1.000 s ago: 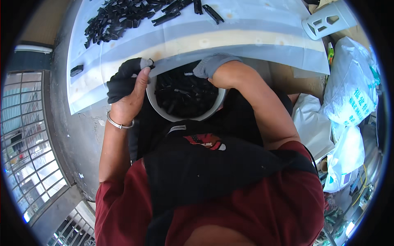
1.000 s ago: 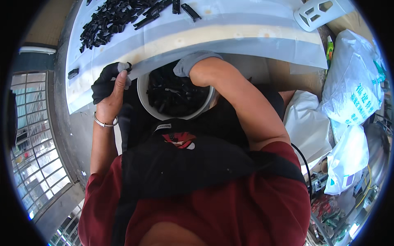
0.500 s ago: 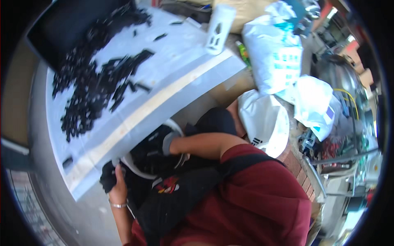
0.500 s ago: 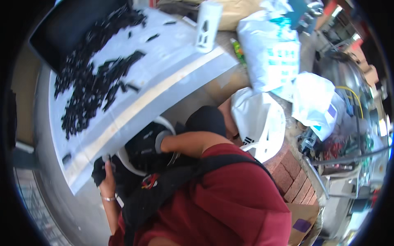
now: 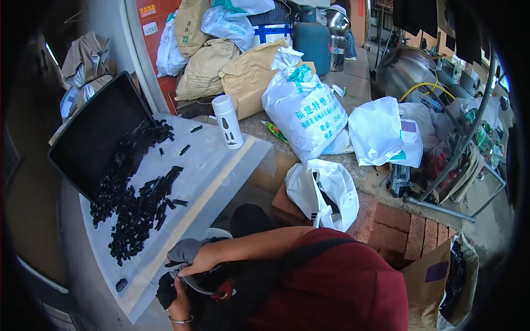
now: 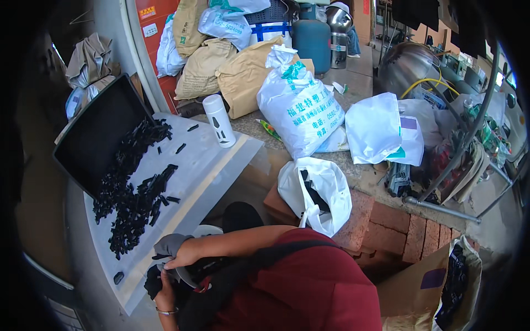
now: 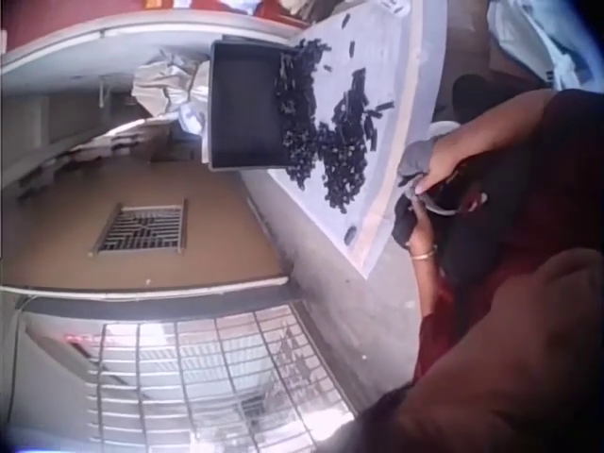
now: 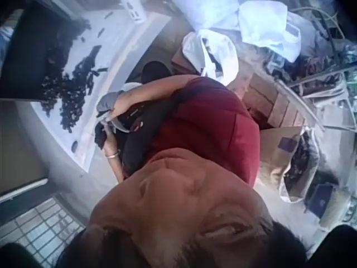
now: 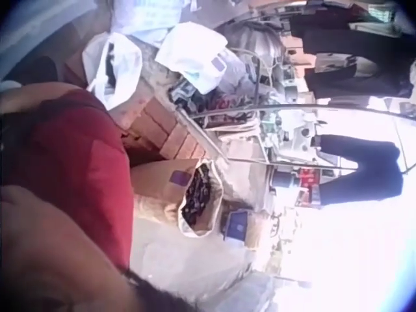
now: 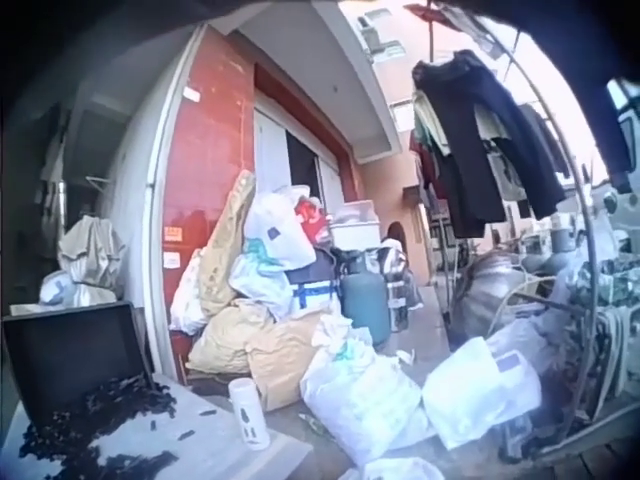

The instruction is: Sorting and inspecting small black plastic components on a workbench.

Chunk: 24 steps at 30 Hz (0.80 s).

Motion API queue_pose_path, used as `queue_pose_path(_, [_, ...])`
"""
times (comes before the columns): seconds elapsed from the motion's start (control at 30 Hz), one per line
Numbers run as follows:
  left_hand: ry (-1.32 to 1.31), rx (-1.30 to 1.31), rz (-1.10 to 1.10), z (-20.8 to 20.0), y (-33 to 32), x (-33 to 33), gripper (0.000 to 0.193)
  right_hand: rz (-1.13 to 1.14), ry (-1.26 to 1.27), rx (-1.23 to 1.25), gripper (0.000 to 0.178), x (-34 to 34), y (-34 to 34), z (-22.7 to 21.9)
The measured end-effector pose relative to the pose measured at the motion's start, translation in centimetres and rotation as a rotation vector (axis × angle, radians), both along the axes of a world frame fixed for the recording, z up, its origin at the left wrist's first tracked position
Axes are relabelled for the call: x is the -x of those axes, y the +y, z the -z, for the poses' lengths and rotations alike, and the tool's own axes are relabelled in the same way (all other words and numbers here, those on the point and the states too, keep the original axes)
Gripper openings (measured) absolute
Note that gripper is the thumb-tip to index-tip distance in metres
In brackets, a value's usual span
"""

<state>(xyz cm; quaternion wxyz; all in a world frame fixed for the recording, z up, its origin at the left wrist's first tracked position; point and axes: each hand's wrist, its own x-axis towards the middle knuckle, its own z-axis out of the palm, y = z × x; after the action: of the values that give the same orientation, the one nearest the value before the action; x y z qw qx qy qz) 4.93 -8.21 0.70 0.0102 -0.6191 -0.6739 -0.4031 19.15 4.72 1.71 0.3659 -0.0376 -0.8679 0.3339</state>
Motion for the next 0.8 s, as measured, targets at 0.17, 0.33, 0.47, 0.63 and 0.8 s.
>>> queue_pose_path(0.17, [0.028, 0.017, 0.061, -2.6, -1.0, -1.6, 0.018, 0.007, -0.045, -0.103, 0.031, -0.1, -0.7, -0.7])
queue_pose_path(0.33, [-0.066, 0.005, 0.054, -2.5, -0.8, -1.8, 0.024, -0.017, -0.135, -0.223, 0.029, -1.1, -0.7, -2.2])
queue_pose_path(0.47, [-0.711, -0.11, -0.079, -1.7, -0.2, -2.8, 0.039, 0.108, -0.045, -0.182, 0.021, -0.7, -0.6, -2.1])
queue_pose_path(0.63, [-0.877, 0.285, -0.055, 1.0, 1.0, 0.6, 0.041, 0.09, 0.055, -0.265, 0.023, 0.4, -1.2, -1.7])
queue_pose_path(0.8, [-0.618, 0.183, -0.067, -0.9, 2.3, -0.8, 0.05, 0.083, 0.036, -0.225, 0.02, 2.0, -0.2, -0.3])
